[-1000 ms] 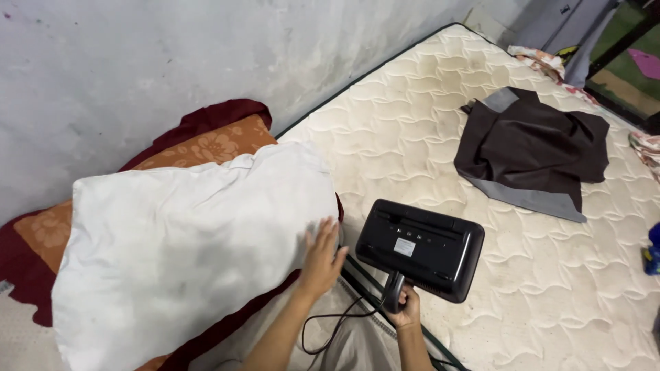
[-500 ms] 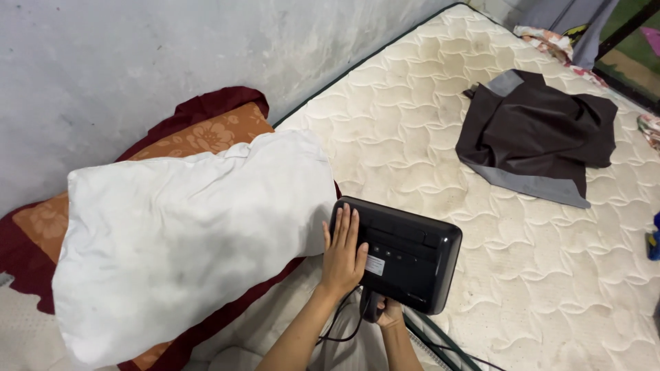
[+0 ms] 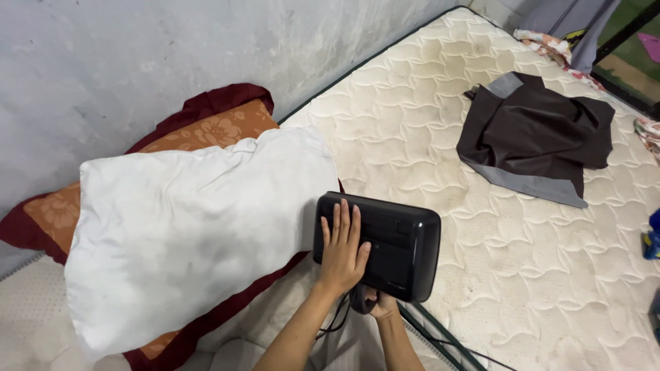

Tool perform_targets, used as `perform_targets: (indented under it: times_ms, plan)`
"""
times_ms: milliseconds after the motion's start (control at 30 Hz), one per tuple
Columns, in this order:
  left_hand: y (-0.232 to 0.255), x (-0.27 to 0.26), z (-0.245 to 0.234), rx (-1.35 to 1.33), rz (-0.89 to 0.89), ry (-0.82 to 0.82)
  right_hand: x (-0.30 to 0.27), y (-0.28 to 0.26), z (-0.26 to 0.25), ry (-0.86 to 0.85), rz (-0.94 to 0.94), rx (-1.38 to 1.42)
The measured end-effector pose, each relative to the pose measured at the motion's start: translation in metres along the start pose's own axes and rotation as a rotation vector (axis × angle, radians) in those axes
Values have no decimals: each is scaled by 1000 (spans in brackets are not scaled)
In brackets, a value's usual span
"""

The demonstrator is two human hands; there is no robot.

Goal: The person cleans a mattress using a handheld vacuum cleaner, arranges pillows, and vacuums the pillows.

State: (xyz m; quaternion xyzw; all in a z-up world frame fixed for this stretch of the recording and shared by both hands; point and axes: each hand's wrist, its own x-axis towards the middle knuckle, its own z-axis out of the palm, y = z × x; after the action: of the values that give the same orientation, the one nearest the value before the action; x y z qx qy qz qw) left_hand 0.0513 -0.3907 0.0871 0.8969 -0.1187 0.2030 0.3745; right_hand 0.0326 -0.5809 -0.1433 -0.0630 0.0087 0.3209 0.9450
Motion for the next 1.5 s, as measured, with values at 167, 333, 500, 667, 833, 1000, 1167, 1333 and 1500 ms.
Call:
perform_targets:
  times_ms: [167, 333, 500, 667, 833, 1000, 1167, 1333, 1500]
  plan:
    - [36, -25, 9, 42, 205, -90, 16, 19, 67, -112, -253, -428]
    - [57, -40, 7, 14, 192, -57, 27, 59, 167, -351, -840, -721]
    - [61, -42, 7, 40, 199, -66, 24, 57, 145, -4, -796, -846]
    - [51, -51, 9, 30, 215, -96, 16, 53, 89, -36, -737, -694]
    - [13, -62, -3, 1, 25, -48, 9, 24, 23, -196, 70, 38]
    - [5, -69, -6, 3, -49, -70, 2, 22, -1, 122, 3, 29]
    - [-5, -68, -5, -35, -57, -108, 7, 26, 3, 128, -42, 107]
    - [-70, -58, -9, 90, -229, -17, 12, 26, 7, 147, -34, 128]
    - [-162, -70, -55, 497, -310, -143, 7, 21, 15, 76, 12, 231]
